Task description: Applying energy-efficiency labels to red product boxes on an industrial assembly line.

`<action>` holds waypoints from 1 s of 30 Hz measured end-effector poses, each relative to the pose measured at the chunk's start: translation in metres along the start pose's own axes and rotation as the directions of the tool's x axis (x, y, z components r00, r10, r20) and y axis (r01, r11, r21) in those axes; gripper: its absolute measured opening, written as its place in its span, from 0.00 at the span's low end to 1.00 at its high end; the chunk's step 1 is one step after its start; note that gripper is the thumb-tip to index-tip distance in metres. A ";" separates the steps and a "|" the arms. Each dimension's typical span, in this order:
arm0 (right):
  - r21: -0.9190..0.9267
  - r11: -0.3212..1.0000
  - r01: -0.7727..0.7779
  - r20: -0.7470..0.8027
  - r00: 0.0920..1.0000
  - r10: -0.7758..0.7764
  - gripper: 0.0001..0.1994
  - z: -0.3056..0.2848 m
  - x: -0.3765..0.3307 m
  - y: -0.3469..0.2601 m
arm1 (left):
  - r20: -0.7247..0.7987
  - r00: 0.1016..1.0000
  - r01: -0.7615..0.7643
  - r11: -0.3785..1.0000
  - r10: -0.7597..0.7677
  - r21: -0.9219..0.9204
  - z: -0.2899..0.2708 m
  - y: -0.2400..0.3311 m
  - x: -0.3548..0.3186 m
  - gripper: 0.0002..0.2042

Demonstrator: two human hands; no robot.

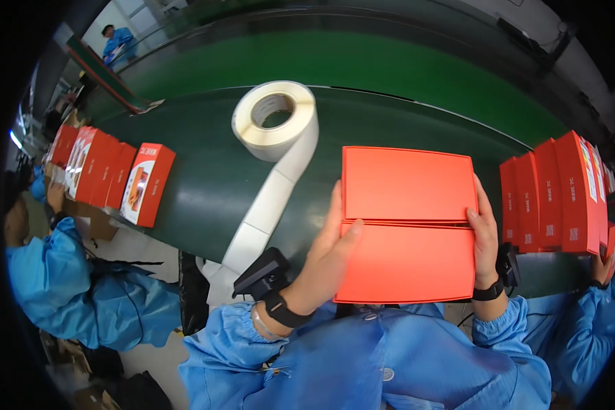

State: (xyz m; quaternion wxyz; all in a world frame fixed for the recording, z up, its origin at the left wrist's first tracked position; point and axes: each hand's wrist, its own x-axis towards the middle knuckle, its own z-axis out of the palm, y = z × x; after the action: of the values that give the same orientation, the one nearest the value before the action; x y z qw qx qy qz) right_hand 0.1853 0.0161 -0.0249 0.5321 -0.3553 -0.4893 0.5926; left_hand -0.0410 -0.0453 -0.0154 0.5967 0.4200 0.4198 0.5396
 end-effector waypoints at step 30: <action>-0.152 0.776 0.612 0.908 0.398 -0.135 0.12 0.138 0.006 -0.075 | -0.250 0.909 0.246 0.056 0.334 0.968 -0.146 0.004 -0.133 0.06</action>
State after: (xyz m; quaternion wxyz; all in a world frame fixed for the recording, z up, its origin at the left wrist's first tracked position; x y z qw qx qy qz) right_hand 0.0756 -0.0089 0.0846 0.2361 -0.0036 -0.8811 0.4098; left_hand -0.1902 -0.1709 -0.0487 0.0207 0.6009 0.7750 0.1947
